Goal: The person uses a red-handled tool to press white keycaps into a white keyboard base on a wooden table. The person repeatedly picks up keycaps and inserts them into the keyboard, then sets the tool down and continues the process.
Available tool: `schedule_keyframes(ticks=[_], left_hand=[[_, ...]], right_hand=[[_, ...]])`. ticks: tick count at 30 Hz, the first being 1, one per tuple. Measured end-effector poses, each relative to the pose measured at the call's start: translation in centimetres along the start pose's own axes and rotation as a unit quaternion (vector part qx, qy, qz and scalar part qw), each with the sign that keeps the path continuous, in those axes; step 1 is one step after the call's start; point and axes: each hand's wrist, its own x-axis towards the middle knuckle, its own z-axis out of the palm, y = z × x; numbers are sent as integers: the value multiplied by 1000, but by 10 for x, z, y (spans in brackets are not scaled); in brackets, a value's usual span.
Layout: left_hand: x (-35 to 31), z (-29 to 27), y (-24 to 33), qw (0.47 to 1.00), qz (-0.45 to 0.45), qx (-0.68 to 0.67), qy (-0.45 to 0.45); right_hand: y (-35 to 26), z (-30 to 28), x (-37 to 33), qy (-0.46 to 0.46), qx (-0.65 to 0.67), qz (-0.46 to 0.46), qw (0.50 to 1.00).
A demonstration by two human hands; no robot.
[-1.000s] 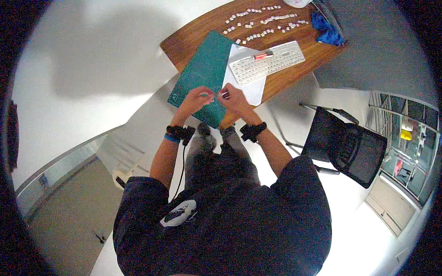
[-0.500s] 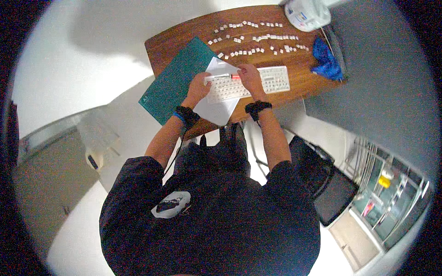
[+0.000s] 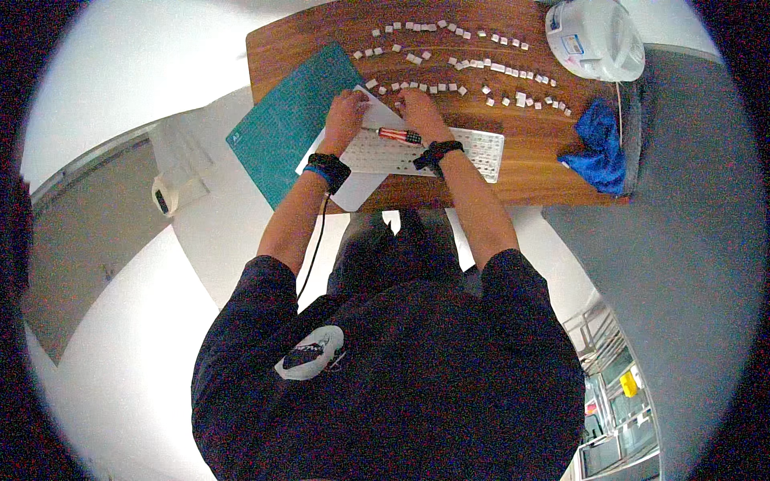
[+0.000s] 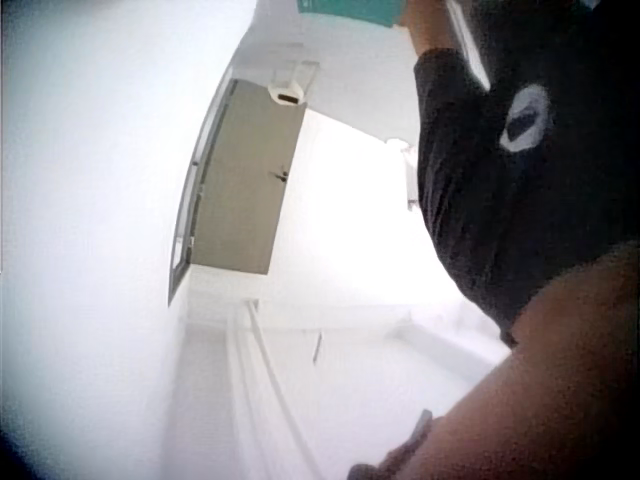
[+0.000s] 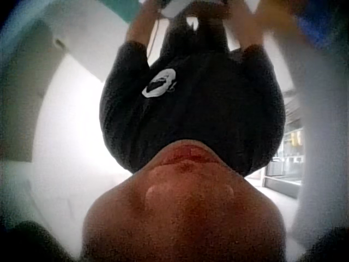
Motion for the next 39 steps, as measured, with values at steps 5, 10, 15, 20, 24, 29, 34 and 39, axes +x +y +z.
schedule_keyframes(ticks=[5,10,15,20,24,29,34,39], left_hand=[[3,0,0,1000,8,-14,-15],[10,4,-1,999,-22,-24,28],[5,8,3,997,-45,-28,64],[-5,-8,4,988,-52,-25,143],[-39,-19,-6,980,-105,-16,171],[-78,-5,-8,971,-214,-3,109],[-95,1,-22,968,-237,-34,70],[-97,-6,-25,979,-197,-46,17]], right_hand=[[-7,-5,3,-51,-22,13,998],[-12,-6,10,-59,-33,2,998],[-24,-10,13,-89,-32,0,996],[-32,-11,9,-73,-43,-3,996],[-34,-11,9,-68,-69,-16,995],[-35,-6,13,-53,-79,22,995],[-21,7,16,9,-114,-38,993],[-32,-5,7,53,-158,-6,986]])
